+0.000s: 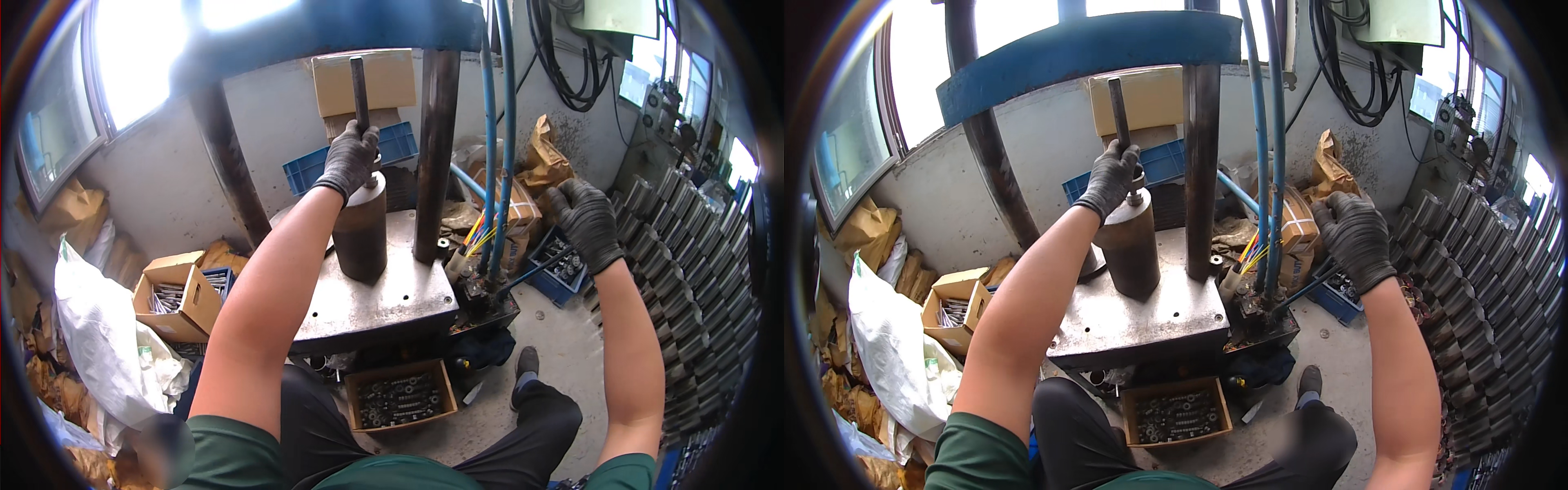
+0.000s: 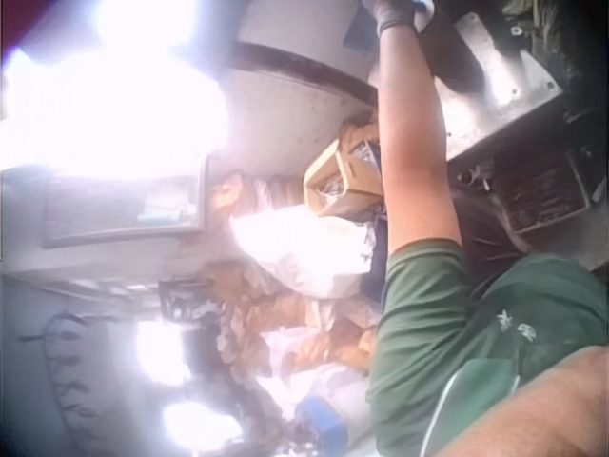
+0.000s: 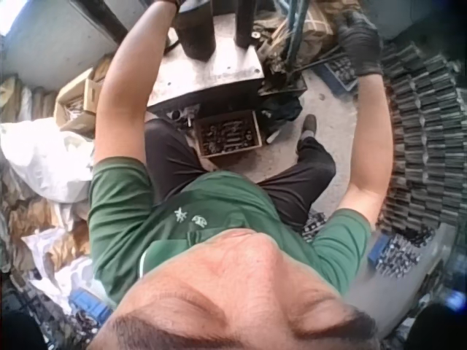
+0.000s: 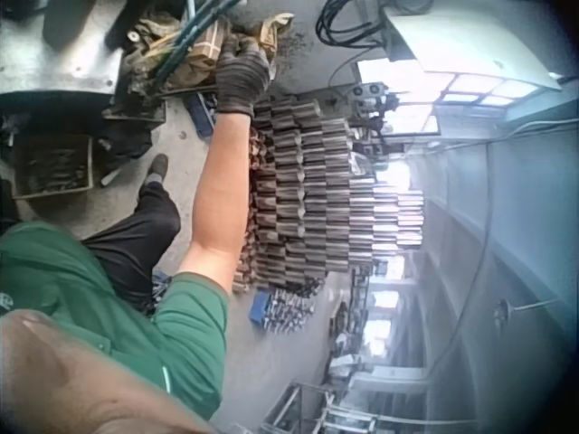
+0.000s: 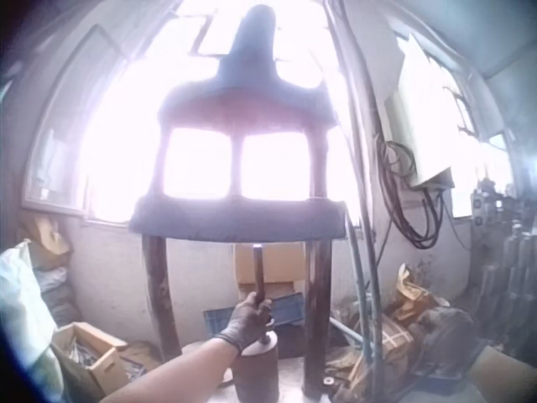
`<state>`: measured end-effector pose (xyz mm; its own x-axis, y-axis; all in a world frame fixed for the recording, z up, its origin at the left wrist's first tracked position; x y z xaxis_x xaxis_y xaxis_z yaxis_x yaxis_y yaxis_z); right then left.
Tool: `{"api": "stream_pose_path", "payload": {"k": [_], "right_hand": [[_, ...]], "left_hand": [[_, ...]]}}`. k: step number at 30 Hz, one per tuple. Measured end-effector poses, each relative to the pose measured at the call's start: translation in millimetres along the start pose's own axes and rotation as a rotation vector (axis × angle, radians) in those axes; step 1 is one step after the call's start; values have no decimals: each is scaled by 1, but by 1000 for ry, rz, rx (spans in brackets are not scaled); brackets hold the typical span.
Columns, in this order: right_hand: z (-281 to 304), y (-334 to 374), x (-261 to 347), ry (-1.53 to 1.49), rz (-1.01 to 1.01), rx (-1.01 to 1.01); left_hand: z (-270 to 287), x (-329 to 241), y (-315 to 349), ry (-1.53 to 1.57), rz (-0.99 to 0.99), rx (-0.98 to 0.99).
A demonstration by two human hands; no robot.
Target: Operating a press machine to assemble metal mechanical components.
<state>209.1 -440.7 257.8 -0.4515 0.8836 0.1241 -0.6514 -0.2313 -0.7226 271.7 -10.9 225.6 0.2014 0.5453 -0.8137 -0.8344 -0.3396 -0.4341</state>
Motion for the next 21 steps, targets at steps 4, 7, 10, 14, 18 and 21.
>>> {"api": "stream_pose_path", "payload": {"k": [4, 7, 10, 14, 18, 21], "right_hand": [[-1, 9, 7, 81, -14, 29], [4, 17, 14, 138, 23, 19], [14, 34, 6, 115, -8, 34], [27, 70, 16, 72, 78, 30], [47, 131, 46, -11, 179, 106], [52, 172, 91, -82, 377, 110]], "left_hand": [[-4, 11, 6, 337, -17, 37], [3, 14, 30, 522, -128, 32], [5, -27, 96, 727, -493, 45], [-13, 5, 195, 1030, -440, 111], [-54, 91, 301, 1260, 164, 269], [-77, 174, 348, 1137, 660, 243]]}}
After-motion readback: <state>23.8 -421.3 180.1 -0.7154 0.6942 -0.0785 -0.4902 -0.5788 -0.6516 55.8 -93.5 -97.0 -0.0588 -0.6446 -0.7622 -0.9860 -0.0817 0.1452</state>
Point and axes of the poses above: each hand's wrist, its own y-axis away from the middle knuckle, its own z-axis out of the back of the hand, x = y × z, the point moved 10 cm from there along -y, towards the middle knuckle, and after that the axes turned 1 degree about z, right-handed, at the moved point
